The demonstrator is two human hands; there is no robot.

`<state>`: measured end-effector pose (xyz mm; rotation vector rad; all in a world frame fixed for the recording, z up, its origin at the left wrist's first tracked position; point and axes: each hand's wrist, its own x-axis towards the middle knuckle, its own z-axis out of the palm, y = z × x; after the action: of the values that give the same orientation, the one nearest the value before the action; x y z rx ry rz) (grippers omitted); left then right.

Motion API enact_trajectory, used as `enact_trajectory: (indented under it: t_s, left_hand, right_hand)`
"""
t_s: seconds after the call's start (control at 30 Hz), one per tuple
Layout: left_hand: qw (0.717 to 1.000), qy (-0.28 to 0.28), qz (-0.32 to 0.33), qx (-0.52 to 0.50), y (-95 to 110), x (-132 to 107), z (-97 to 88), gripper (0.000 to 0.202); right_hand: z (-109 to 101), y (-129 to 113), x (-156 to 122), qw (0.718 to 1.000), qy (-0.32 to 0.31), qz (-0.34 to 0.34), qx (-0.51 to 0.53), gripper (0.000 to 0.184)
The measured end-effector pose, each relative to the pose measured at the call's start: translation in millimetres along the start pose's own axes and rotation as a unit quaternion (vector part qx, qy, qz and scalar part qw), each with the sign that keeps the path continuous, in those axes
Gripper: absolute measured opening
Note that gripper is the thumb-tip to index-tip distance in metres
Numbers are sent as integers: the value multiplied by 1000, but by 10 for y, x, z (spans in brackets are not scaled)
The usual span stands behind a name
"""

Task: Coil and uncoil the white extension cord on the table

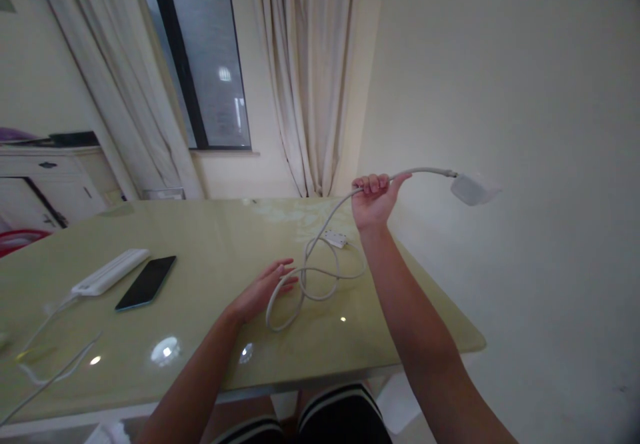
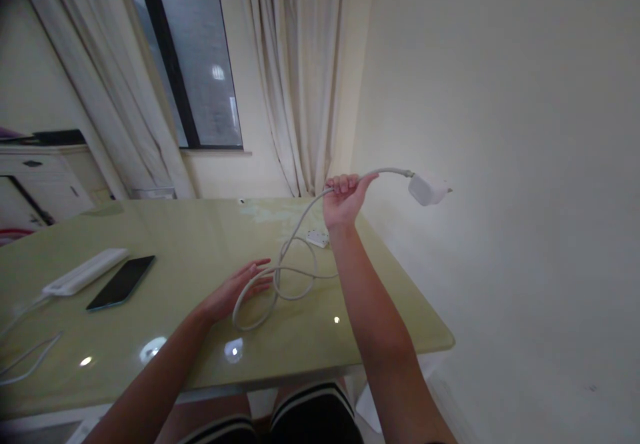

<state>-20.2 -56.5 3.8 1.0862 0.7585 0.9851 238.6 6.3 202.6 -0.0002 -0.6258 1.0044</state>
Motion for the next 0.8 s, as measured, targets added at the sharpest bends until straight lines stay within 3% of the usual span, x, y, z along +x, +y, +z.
enact_trajectory:
  t_s: [0.13,0.23,0.37,0.5,0.67,0.8]
  left_hand:
    - [998,-30,15,-44,-104,137,92,58]
    - [998,16,56,-37,-110,175,92,61]
    - [982,92,131,99,-84,152,10,60]
    - [927,148,222,263,-140,182,-49,59]
    - [881,187,233,367,-236,241,-123,57]
    - [856,169,246,422,-209,232,-165,54]
  right_hand:
    - [154,162,-145,1000,-18,14,6,64]
    - [119,335,-304,999,-24,39,1,63]
    - [-178,588,-584,996,8,85,-24,63]
    - [-575,904,-931,987,60,137,-51,64]
    - [-882,1182,-1253,979,82,170,-74,60]
    - [-967,1257,-1393,965,39,192,-176,56]
